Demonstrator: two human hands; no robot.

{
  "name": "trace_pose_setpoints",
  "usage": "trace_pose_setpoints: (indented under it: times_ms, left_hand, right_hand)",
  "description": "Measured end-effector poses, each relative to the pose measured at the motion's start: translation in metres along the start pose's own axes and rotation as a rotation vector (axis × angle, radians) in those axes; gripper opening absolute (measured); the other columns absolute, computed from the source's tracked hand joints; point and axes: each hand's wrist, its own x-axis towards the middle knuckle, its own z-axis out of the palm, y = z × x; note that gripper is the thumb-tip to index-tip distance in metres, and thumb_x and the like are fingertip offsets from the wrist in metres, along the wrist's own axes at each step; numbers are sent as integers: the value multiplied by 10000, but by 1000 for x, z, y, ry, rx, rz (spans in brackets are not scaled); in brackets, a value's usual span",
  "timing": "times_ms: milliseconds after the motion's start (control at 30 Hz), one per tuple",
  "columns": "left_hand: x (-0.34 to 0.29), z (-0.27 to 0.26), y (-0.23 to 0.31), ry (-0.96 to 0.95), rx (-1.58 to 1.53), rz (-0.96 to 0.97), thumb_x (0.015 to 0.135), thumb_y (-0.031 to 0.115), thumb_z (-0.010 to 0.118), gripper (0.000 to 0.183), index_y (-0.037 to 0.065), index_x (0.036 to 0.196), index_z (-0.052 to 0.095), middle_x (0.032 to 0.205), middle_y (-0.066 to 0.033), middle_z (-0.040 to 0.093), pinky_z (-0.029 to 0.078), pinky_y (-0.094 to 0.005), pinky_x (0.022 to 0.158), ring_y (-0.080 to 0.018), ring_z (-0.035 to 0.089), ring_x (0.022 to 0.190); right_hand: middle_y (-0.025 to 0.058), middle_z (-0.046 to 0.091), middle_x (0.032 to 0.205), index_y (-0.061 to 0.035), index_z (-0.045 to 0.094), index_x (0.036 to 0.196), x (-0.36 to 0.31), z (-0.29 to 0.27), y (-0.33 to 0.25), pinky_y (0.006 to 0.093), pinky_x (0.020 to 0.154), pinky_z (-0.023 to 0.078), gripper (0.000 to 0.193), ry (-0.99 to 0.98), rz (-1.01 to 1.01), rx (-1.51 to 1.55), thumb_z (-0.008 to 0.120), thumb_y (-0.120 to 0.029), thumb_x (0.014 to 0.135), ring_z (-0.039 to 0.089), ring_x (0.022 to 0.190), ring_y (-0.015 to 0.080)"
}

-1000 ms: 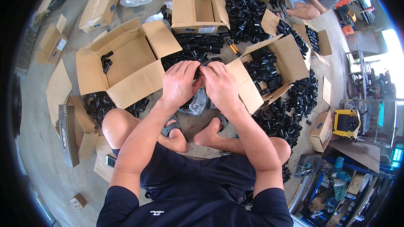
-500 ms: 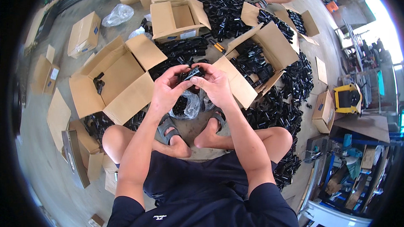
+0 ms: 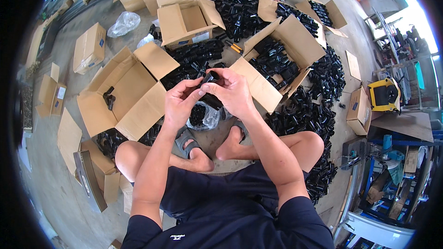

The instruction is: The person sits on the floor and sorts through black plastic components, picking them up by hand and placing some into a small plastic bag while others are organized within cardboard boxes.

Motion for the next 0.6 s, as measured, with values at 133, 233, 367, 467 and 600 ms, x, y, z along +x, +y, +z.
trace_pose_setpoints:
  times_ms: [133,233,367,467,600]
  left_hand:
    - [2,-2,1,-2,-81,-66,924,-11,689,229,10,1151,687,1092,-59,713,551,-264,881,-118,667,982]
    - [1,-2,0,-13,-113,-67,925,7,692,224,27,1148,689,1066,-49,716,558,-263,857,-110,670,949]
    - [0,-6,0,20,-117,-180,906,49,732,226,38,1129,700,1023,-29,724,555,-253,791,-83,662,914]
    - [-1,-6,-3,23,-164,-180,919,52,711,211,55,1129,697,1017,-29,727,574,-246,728,-85,676,898]
    - [1,-10,-6,141,-209,-164,911,48,716,213,47,1123,705,989,-32,733,575,-245,683,-94,686,848]
  right_hand:
    - [32,700,929,52,646,1196,1,3,-4,224,726,540,377,10,8,-54,783,-54,861,638,814,71]
    - [33,702,901,62,656,1179,1,4,-3,220,691,530,371,18,7,-33,788,-86,865,629,788,64]
    - [33,701,874,75,660,1163,6,1,2,218,667,517,373,18,29,-137,788,-126,875,622,768,64]
    - [40,703,897,82,652,1174,7,1,5,225,670,519,383,17,30,-156,780,-138,887,622,773,70]
    - [21,694,950,41,635,1236,8,3,-15,230,663,514,408,14,125,-151,718,-240,952,617,783,60]
